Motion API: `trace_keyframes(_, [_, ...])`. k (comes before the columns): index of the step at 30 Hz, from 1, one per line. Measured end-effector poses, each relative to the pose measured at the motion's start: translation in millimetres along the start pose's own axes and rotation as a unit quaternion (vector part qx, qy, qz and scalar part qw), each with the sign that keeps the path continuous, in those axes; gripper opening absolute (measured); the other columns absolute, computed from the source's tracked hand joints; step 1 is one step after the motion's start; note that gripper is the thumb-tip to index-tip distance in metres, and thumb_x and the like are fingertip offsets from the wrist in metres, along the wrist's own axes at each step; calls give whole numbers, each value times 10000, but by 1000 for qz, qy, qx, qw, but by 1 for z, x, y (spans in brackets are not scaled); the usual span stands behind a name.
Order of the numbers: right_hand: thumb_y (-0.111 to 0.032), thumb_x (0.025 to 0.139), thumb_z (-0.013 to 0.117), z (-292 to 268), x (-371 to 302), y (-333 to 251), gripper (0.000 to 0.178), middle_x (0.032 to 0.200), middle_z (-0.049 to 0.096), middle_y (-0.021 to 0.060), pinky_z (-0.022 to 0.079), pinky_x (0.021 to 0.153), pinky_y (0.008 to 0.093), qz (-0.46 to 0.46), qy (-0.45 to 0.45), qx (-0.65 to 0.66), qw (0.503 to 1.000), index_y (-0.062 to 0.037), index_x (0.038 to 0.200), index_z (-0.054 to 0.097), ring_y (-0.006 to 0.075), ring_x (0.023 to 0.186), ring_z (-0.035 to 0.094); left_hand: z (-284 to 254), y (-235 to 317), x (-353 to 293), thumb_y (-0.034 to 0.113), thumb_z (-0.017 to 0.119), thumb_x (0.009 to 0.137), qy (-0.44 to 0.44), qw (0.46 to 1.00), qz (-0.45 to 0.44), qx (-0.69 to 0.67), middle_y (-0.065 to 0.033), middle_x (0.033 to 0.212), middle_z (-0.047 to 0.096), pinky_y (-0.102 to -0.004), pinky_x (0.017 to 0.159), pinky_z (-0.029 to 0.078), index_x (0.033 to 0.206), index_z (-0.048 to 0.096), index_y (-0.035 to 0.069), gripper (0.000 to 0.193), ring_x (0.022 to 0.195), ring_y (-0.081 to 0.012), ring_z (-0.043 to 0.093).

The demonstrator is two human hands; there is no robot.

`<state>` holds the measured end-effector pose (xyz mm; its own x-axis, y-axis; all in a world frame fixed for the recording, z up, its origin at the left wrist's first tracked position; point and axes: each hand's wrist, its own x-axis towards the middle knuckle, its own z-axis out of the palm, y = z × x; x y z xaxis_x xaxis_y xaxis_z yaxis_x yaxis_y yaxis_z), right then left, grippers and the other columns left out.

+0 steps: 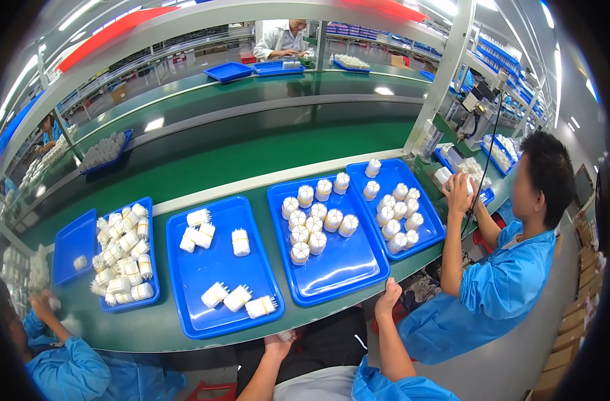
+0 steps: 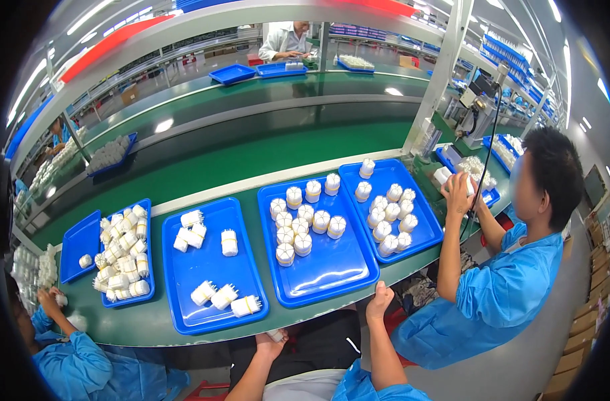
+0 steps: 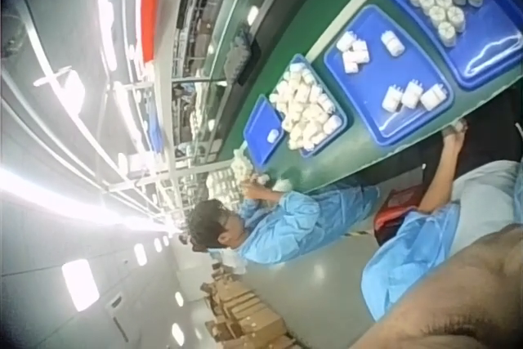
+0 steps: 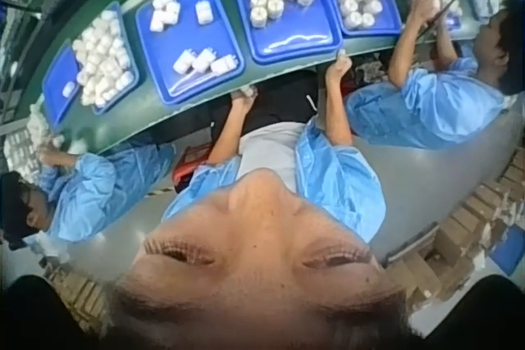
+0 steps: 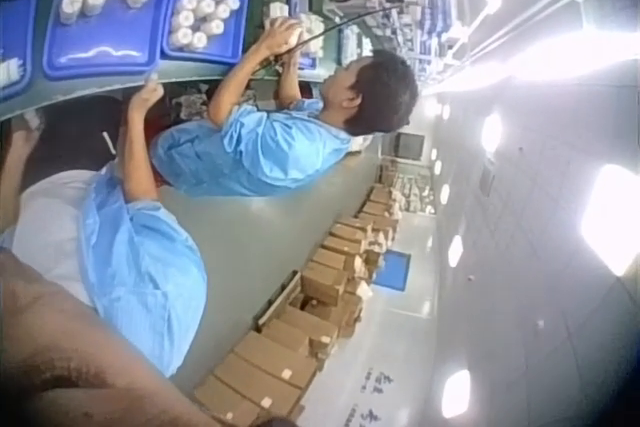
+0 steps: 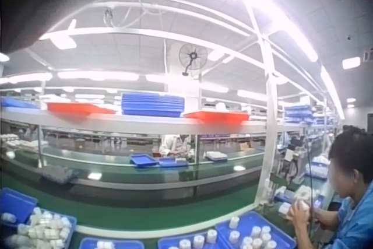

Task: The person assembles small white cylindrical plastic components by hand on a factory production line using a small manual assembly tool.

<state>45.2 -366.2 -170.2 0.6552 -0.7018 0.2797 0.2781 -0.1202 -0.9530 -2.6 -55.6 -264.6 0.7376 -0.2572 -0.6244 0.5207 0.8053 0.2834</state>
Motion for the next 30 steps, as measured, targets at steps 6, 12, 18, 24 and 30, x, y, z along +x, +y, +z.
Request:
trace_keyframes(6, [-343, 966, 512, 0, -1, 3, 464, 589, 436, -44, 250, 512, 298, 5, -4, 6, 1000, -40, 618, 459, 63, 556, 368, -2, -1, -1, 518, 414, 941, 0, 1000, 0, 8, -93, 713, 590, -366, 593, 452, 915, 594, 100, 456, 639, -253, 575])
trace_keyframes(12, [-410, 981, 504, -5, 3, 9, 446, 620, 474, -55, 280, 480, 251, 1, -28, -5, 1000, -105, 656, 508, 56, 534, 417, 1, 1, 0, 509, 410, 949, 1, 1000, 0, 8, -96, 714, 588, -366, 596, 455, 928, 589, 97, 450, 644, -255, 575])
trace_keyframes(18, [-421, 981, 512, -14, 3, 17, 446, 611, 460, -64, 271, 472, 238, 33, -40, -6, 999, -132, 641, 482, 44, 523, 407, 2, 0, 0, 495, 412, 955, 1, 1000, 0, 8, -96, 715, 585, -368, 599, 459, 937, 587, 96, 436, 650, -261, 577])
trace_keyframes(24, [-437, 984, 531, -20, 0, 19, 465, 600, 457, -60, 256, 470, 236, 42, -35, -17, 998, -132, 637, 482, 43, 504, 387, -5, -2, 0, 482, 405, 963, -9, 1000, 0, 2, -97, 726, 593, -374, 598, 462, 943, 589, 98, 426, 661, -262, 585])
trace_keyframes(30, [-405, 989, 540, -20, -3, -20, 569, 528, 401, -36, 229, 493, 295, 54, -20, -110, 992, -97, 533, 397, 71, 514, 349, -5, -4, 4, 488, 409, 960, -9, 1000, -13, 14, -97, 726, 592, -376, 595, 467, 957, 586, 96, 430, 669, -260, 588])
